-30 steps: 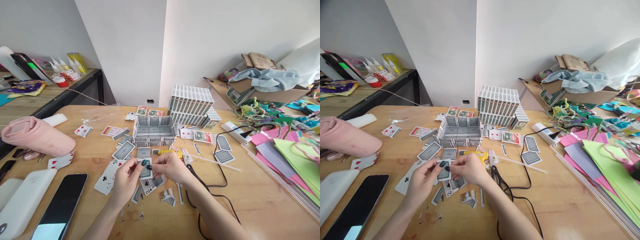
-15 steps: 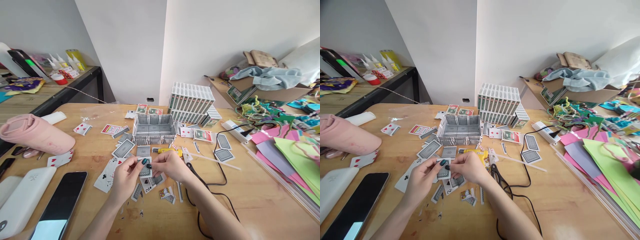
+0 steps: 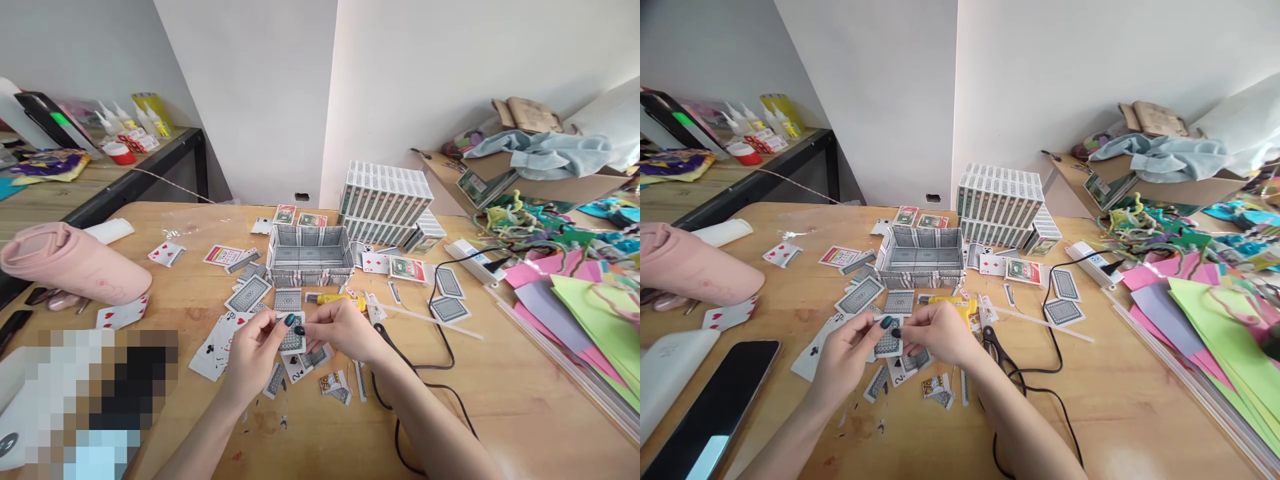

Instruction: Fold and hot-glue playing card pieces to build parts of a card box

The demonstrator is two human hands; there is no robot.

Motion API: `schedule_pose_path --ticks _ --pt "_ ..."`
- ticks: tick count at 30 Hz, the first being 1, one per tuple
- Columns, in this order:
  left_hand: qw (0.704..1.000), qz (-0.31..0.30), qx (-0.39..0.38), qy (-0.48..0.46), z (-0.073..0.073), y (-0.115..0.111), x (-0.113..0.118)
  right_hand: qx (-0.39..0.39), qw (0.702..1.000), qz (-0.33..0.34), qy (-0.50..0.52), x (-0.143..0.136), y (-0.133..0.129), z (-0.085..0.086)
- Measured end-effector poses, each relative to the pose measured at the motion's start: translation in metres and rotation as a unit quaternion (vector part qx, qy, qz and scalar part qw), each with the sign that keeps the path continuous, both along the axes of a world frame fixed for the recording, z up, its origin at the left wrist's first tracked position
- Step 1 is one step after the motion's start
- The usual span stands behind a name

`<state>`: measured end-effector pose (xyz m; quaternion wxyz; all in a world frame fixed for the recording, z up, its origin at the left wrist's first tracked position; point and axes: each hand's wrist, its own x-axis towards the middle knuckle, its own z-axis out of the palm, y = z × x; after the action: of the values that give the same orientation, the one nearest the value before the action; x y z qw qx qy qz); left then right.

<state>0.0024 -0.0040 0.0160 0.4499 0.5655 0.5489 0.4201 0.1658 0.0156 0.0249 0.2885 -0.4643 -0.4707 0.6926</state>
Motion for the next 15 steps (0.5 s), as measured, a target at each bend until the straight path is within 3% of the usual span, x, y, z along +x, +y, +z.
schedule_pose_path --ticks 6,15 --pt "0.996 0.073 0.019 0.044 -0.008 -0.003 0.005 -0.004 1.0 -0.017 0.015 -0.007 -0.004 0.001" --pt "0.981 0.094 0.109 0.131 -0.006 -0.007 0.002 -0.019 0.999 -0.024 0.044 -0.016 -0.009 0.0"
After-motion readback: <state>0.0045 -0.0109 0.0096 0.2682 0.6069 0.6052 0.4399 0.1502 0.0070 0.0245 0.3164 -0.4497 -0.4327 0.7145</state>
